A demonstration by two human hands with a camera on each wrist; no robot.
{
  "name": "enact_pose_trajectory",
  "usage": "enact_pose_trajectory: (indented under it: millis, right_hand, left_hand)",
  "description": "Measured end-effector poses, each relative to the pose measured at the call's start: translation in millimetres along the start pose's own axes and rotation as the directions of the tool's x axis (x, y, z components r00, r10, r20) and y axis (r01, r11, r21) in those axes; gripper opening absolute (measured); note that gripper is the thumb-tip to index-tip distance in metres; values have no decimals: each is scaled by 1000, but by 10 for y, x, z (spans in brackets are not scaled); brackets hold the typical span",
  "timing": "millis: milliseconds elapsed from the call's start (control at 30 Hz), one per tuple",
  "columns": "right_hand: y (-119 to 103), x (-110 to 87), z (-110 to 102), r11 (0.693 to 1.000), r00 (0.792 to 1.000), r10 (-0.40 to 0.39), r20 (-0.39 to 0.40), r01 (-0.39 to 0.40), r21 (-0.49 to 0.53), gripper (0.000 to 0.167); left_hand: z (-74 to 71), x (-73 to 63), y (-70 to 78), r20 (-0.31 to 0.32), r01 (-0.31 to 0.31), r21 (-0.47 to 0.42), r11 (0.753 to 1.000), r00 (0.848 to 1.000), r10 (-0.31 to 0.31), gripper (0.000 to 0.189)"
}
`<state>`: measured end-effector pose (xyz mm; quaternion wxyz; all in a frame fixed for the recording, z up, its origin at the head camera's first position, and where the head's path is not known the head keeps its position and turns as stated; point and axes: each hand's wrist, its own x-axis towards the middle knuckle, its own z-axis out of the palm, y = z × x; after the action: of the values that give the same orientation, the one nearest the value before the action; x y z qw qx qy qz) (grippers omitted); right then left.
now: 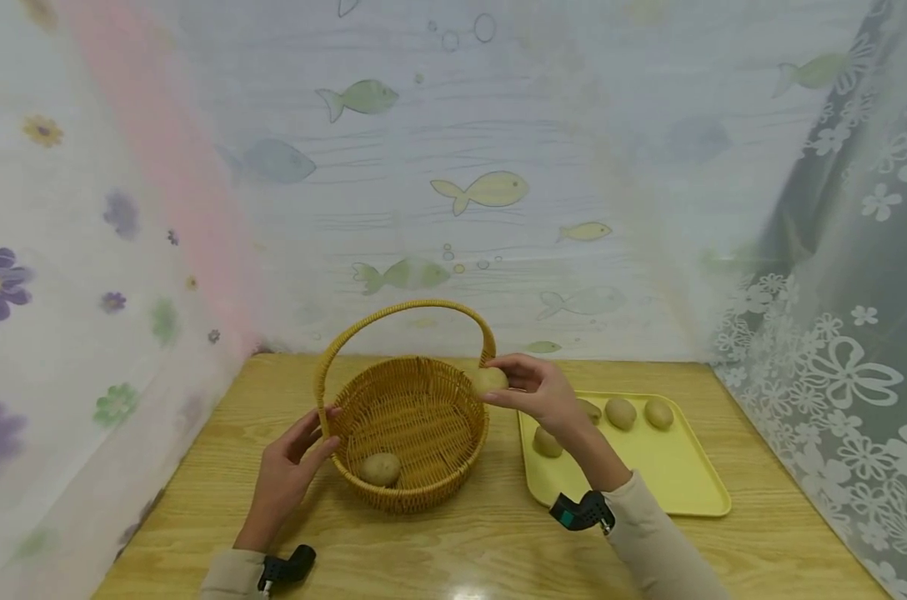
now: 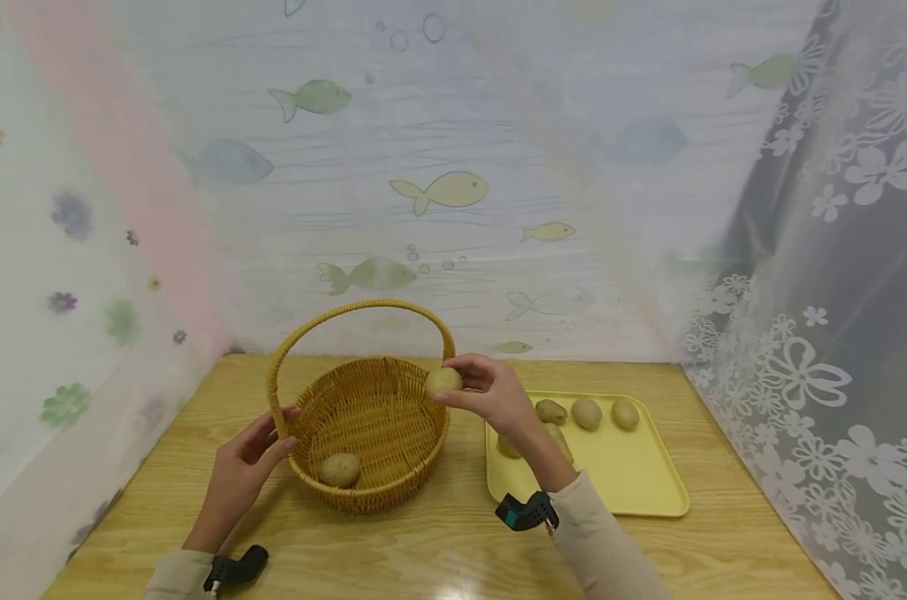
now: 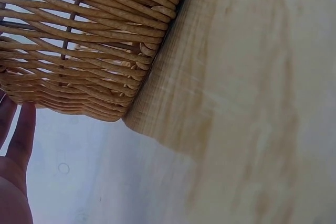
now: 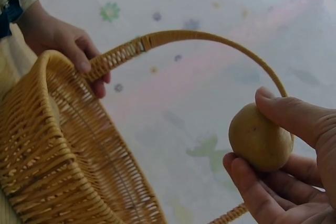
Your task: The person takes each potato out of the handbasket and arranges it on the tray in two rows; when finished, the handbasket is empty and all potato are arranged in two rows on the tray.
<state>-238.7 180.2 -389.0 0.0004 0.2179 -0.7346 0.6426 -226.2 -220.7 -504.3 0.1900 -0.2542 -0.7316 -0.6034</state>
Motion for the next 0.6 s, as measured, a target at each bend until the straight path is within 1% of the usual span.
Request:
enact_pose_trajectory:
  millis: [100,167,300,400,600]
  right_hand:
    - [20,-37,-44,1000,1000,3,0,-3,10,45]
    - [28,-64,-70,1000,1000,5,1,-5,8,46]
    - [19,-130,-120,999,999,34,-25,-35,-25,50]
    - [13,-184,-157,998,998,51,-47,-52,-31,55]
    - [52,-255,-242,1000,998,26,-57,-26,-8,51]
  left_hand:
    - [-5,-5,-17,2,1,7,1000,1000,-1,51]
    - [-6,-8,-23,-1,13,5,1000,1000,-13,51]
    - [-5,1,0,-4,21,-10,1000,1000,-21,50]
    - [-3,8,18,-3,9,-21,1000,1000,-9,50]
    - [6,7,20,-1,2,-32,999,1000,-2,51]
